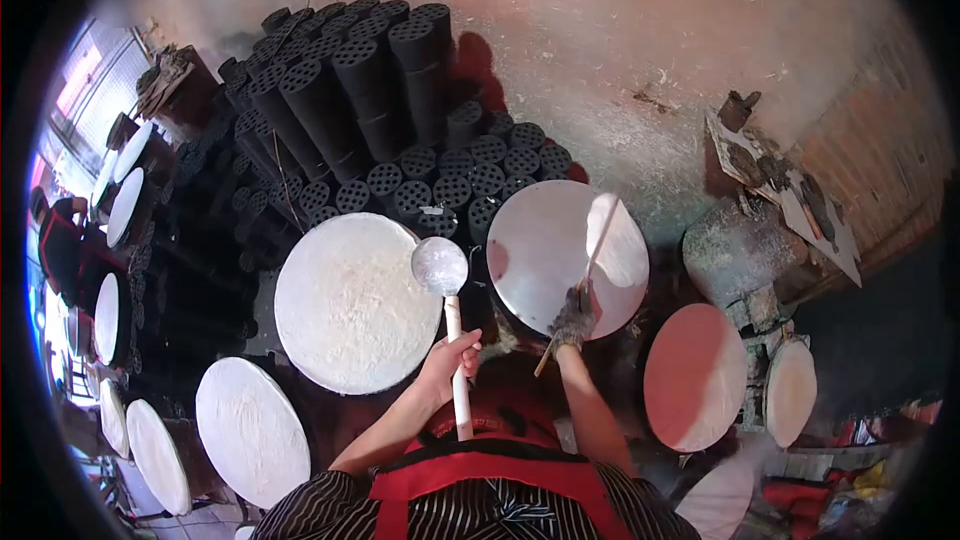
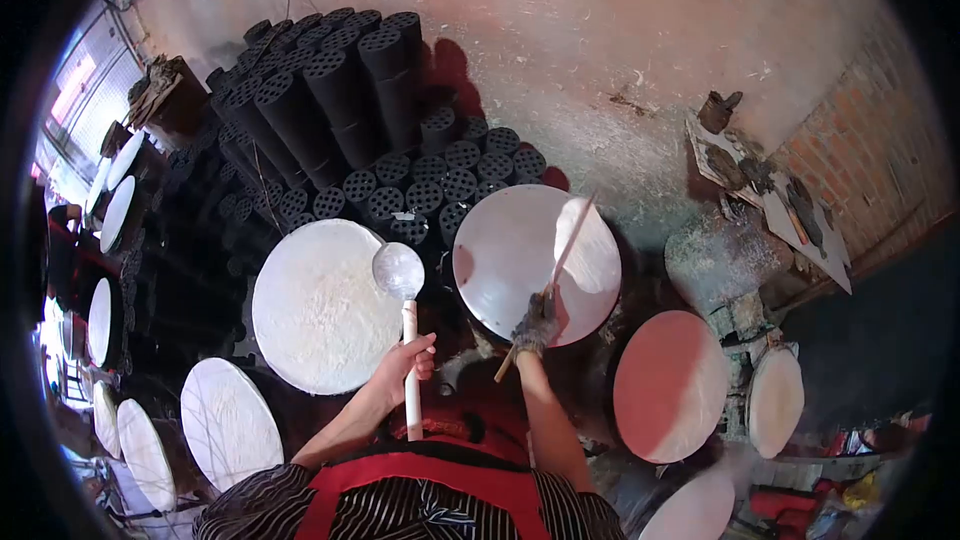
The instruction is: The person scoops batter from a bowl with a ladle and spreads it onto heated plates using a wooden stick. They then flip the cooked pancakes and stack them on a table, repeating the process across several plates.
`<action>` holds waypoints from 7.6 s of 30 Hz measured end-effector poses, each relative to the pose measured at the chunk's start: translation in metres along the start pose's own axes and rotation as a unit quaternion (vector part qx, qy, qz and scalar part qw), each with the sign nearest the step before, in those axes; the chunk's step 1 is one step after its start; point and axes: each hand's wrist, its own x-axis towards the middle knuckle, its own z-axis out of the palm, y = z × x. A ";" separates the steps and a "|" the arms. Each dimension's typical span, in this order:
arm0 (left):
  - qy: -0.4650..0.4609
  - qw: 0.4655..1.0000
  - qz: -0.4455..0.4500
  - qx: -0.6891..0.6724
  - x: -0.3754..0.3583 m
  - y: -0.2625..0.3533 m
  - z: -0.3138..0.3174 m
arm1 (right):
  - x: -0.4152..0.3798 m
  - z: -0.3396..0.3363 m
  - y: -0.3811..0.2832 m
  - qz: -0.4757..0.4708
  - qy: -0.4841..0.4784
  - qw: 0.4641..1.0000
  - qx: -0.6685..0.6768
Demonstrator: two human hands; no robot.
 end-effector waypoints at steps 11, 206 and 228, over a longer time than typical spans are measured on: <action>0.045 0.991 0.095 -0.081 -0.021 -0.024 -0.006 | 0.000 -0.127 -0.065 0.067 -0.166 0.984 0.022; -0.133 0.956 -0.176 -0.192 -0.048 -0.144 0.076 | -0.083 -0.268 -0.095 0.180 -0.183 0.964 -0.066; 0.233 0.833 0.315 -0.390 -0.344 -0.271 -0.165 | -0.367 -0.014 0.039 -0.373 -0.647 0.367 -0.555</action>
